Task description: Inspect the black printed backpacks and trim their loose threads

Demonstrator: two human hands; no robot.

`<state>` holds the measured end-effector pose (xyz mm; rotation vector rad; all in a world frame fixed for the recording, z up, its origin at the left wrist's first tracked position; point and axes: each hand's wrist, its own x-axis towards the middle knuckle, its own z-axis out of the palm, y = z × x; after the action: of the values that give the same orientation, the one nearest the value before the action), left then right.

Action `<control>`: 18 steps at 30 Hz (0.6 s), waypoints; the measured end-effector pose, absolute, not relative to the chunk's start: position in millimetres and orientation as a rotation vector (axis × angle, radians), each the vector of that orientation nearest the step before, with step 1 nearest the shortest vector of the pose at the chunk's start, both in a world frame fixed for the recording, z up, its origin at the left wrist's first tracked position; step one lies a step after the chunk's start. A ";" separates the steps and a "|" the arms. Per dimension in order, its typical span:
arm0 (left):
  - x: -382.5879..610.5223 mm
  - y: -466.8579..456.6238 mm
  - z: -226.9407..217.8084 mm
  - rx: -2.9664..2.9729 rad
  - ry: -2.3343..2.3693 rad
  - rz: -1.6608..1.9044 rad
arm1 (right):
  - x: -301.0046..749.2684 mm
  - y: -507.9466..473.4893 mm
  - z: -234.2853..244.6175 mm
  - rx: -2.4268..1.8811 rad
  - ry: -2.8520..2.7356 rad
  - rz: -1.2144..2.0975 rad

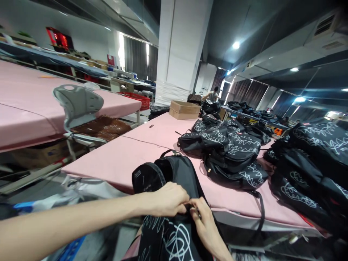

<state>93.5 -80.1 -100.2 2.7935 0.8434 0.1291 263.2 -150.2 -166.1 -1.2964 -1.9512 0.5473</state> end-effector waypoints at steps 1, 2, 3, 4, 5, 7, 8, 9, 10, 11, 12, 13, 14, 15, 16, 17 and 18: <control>89.8 -74.2 -101.1 2.859 0.904 0.265 | 261.2 -150.1 -168.0 -1.318 -1.896 0.549; 84.6 -63.6 -101.0 2.882 1.008 0.406 | 259.8 -150.7 -170.0 -1.332 -1.865 0.547; 77.5 -48.8 -100.0 2.818 1.168 0.546 | 259.4 -152.0 -172.0 -1.338 -1.854 0.546; 68.6 -31.0 -98.9 2.686 1.355 0.664 | 260.4 -153.8 -173.9 -1.337 -1.851 0.553; 58.3 -12.0 -98.5 2.453 1.577 0.770 | 263.1 -155.9 -176.3 -1.332 -1.840 0.570; 37.0 20.6 -104.4 2.001 1.861 0.829 | 274.0 -159.9 -184.3 -1.318 -1.773 0.639; 28.0 30.2 -112.7 1.885 1.930 0.804 | 282.2 -161.2 -190.9 -1.315 -1.714 0.681; 21.4 33.7 -125.0 1.773 1.989 0.763 | 291.9 -161.7 -199.8 -1.320 -1.637 0.714; 17.5 30.9 -141.3 1.684 2.014 0.723 | 302.7 -161.4 -210.8 -1.330 -1.548 0.735; 16.4 22.8 -161.1 1.609 2.008 0.693 | 314.2 -159.9 -223.6 -1.352 -1.440 0.739; 17.8 10.7 -183.4 1.554 1.983 0.679 | 326.1 -157.4 -237.6 -1.381 -1.319 0.732; 20.7 -3.3 -207.2 1.508 1.952 0.668 | 337.9 -153.7 -252.1 -1.411 -1.193 0.723; 24.1 -17.4 -231.4 1.473 1.912 0.658 | 349.3 -149.2 -266.1 -1.446 -1.075 0.716; 27.2 -30.0 -254.8 1.447 1.873 0.650 | 360.0 -144.1 -279.0 -1.480 -0.982 0.711; 29.1 -40.1 -276.3 1.397 1.806 0.660 | 369.6 -138.7 -290.1 -1.512 -0.918 0.701; 29.5 -47.1 -295.2 1.285 1.651 0.698 | 377.9 -133.5 -299.0 -1.544 -0.884 0.683; 28.4 -51.2 -310.8 1.254 1.546 0.708 | 384.6 -129.0 -305.4 -1.574 -0.877 0.655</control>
<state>28.4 -51.2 -310.8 1.2537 1.5459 0.7082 384.6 -129.0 -305.4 -1.5744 -0.8769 0.6548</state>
